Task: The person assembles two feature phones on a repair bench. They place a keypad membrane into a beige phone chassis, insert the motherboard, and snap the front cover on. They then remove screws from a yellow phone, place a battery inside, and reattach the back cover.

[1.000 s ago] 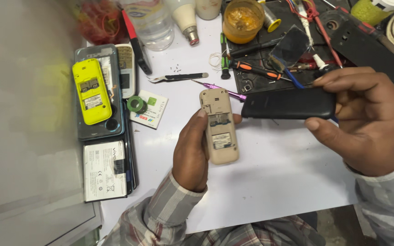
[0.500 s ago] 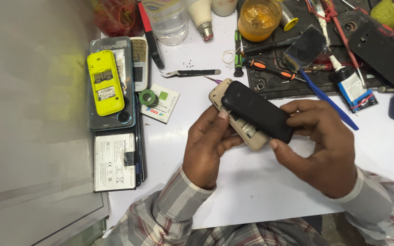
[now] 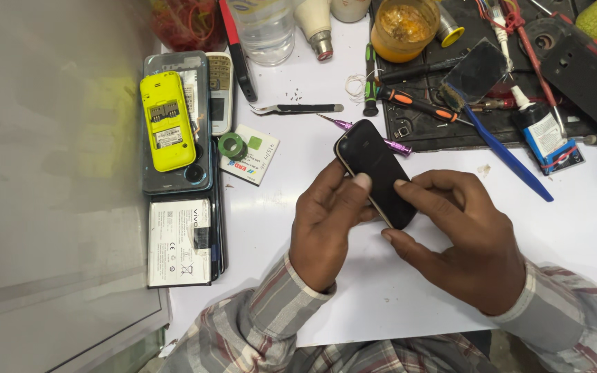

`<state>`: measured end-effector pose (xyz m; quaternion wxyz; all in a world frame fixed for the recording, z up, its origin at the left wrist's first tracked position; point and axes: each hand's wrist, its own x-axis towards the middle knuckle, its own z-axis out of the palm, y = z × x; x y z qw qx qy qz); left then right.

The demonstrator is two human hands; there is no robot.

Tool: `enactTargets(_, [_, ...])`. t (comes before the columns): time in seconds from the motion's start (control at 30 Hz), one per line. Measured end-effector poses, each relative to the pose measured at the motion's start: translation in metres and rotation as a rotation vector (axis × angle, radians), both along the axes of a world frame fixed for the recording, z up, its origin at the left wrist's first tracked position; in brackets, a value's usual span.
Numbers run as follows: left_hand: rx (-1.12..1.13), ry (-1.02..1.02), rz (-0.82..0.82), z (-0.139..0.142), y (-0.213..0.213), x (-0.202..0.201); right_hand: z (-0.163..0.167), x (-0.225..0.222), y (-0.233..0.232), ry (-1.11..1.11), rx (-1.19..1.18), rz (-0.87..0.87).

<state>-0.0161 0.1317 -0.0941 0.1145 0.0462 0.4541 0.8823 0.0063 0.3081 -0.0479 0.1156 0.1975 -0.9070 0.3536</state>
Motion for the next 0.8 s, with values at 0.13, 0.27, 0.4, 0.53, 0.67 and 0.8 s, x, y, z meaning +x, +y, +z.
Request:
enactTargets(0.13, [-0.074, 0.090, 0.036, -0.002, 0.002, 0.002, -0.004, 0.001, 0.005, -0.010, 0.044, 0.020])
enactTargets(0.27, [-0.013, 0.030, -0.014, -0.003, 0.002, -0.001, -0.016, -0.003, 0.014, -0.148, -0.195, 0.022])
enactTargets(0.4, [-0.013, 0.031, -0.028, -0.005, 0.002, -0.002, -0.031, -0.014, 0.026, -0.615, -0.632, 0.018])
enactTargets(0.53, [-0.029, 0.105, -0.037, -0.005, 0.000, -0.001, -0.044, -0.013, 0.031, -0.832, -0.715, 0.053])
enactTargets(0.67, [-0.021, 0.054, 0.030, -0.004, 0.001, -0.002, -0.047, -0.012, 0.032, -0.810, -0.666, 0.014])
enactTargets(0.8, [-0.115, 0.038, 0.132, -0.001, -0.005, -0.007, -0.043, -0.007, 0.031, -0.825, -0.556, -0.040])
